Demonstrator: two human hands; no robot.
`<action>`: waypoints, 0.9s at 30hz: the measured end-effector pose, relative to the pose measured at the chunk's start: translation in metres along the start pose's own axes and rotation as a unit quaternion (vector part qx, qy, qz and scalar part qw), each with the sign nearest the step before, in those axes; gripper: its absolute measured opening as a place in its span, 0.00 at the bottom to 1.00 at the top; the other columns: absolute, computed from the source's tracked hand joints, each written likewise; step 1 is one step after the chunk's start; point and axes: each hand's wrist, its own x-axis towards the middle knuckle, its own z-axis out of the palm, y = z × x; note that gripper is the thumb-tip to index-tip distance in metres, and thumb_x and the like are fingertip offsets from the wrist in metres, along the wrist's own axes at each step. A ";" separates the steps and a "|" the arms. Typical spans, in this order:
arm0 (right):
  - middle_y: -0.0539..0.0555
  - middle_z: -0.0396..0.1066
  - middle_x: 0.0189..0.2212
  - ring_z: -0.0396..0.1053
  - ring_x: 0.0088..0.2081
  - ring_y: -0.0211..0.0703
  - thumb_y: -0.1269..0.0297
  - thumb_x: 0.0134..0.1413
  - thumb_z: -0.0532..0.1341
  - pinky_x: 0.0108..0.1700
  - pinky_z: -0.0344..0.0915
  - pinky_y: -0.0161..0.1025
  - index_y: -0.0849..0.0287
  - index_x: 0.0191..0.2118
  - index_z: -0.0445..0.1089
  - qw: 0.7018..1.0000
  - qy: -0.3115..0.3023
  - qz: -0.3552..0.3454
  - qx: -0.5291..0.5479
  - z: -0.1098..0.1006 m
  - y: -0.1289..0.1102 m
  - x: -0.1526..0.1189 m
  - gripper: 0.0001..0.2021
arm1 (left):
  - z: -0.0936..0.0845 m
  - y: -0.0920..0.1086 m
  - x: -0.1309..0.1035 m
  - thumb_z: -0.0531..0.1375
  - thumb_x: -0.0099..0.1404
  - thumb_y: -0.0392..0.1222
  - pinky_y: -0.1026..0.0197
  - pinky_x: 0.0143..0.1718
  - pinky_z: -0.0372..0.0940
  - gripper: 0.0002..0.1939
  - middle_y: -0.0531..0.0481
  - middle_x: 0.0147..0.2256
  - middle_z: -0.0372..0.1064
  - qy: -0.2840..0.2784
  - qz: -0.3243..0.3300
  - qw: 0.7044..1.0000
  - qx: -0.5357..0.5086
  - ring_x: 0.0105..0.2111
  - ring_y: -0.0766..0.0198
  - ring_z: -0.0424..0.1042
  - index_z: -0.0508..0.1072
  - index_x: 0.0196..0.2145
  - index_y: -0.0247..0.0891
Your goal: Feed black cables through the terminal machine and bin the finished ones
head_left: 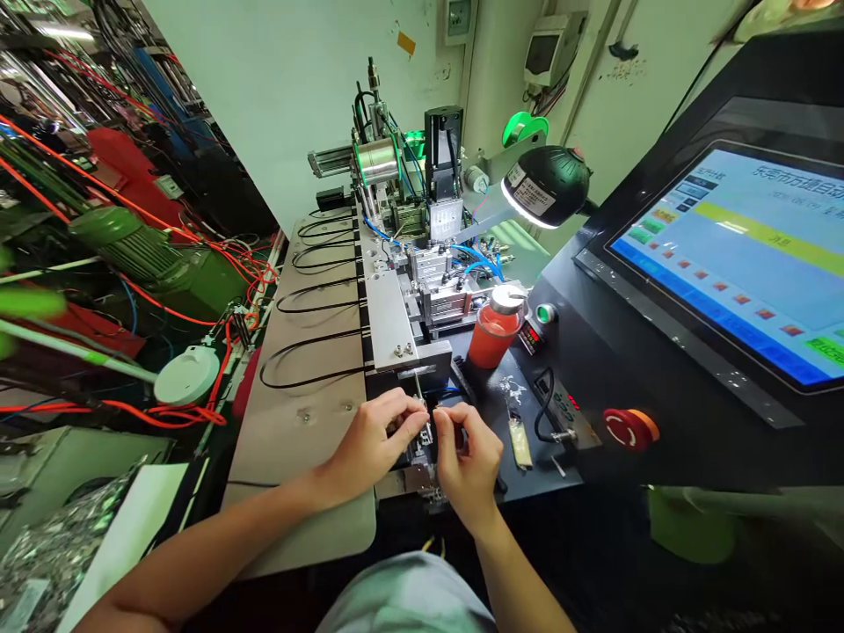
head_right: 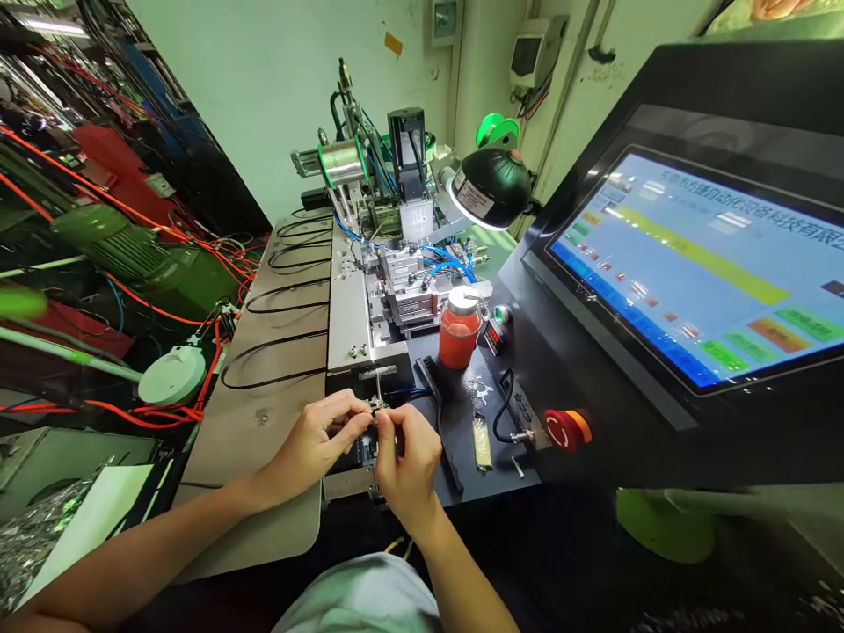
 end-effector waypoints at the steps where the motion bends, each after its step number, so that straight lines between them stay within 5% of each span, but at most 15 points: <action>1: 0.48 0.65 0.22 0.62 0.23 0.35 0.70 0.63 0.55 0.27 0.57 0.33 0.59 0.29 0.64 0.999 0.019 -0.028 -0.026 0.004 0.000 -0.002 0.09 | 0.001 0.000 0.000 0.55 0.68 0.42 0.67 0.29 0.59 0.11 0.53 0.28 0.66 -0.002 -0.009 1.000 -0.011 0.26 0.70 0.65 0.73 0.32 0.35; 4: 0.48 0.65 0.21 0.62 0.22 0.35 0.70 0.63 0.54 0.26 0.57 0.33 0.59 0.29 0.64 0.997 0.008 -0.048 -0.061 0.005 0.002 -0.003 0.10 | -0.001 -0.003 0.000 0.55 0.68 0.42 0.67 0.30 0.59 0.11 0.53 0.28 0.67 -0.004 -0.027 1.000 -0.004 0.27 0.69 0.65 0.73 0.32 0.35; 8: 0.47 0.65 0.21 0.62 0.22 0.34 0.66 0.65 0.53 0.26 0.57 0.31 0.59 0.30 0.66 0.995 -0.080 0.049 -0.019 -0.009 0.010 0.000 0.12 | -0.005 -0.013 0.004 0.53 0.68 0.40 0.66 0.31 0.58 0.12 0.52 0.29 0.69 -0.009 -0.040 0.996 0.081 0.29 0.67 0.67 0.73 0.30 0.35; 13: 0.46 0.62 0.20 0.60 0.22 0.35 0.58 0.62 0.55 0.25 0.56 0.32 0.60 0.29 0.68 0.988 -0.038 0.147 -0.018 -0.027 0.025 0.002 0.14 | -0.003 -0.024 0.011 0.54 0.67 0.39 0.64 0.33 0.57 0.11 0.52 0.29 0.71 -0.034 -0.078 0.984 0.153 0.30 0.66 0.68 0.73 0.30 0.37; 20: 0.46 0.61 0.19 0.59 0.22 0.36 0.54 0.61 0.56 0.26 0.56 0.33 0.60 0.28 0.68 0.983 -0.052 0.174 -0.005 -0.028 0.033 -0.001 0.15 | 0.000 -0.023 0.015 0.53 0.67 0.40 0.64 0.33 0.55 0.12 0.52 0.29 0.72 -0.053 -0.094 0.977 0.186 0.30 0.65 0.69 0.74 0.29 0.38; 27: 0.46 0.57 0.22 0.57 0.25 0.36 0.56 0.65 0.50 0.28 0.54 0.33 0.58 0.27 0.61 0.976 -0.143 0.162 0.031 -0.015 0.038 0.008 0.16 | -0.001 -0.015 0.019 0.53 0.67 0.38 0.64 0.32 0.55 0.12 0.52 0.28 0.72 -0.067 -0.115 0.972 0.192 0.29 0.65 0.69 0.74 0.29 0.38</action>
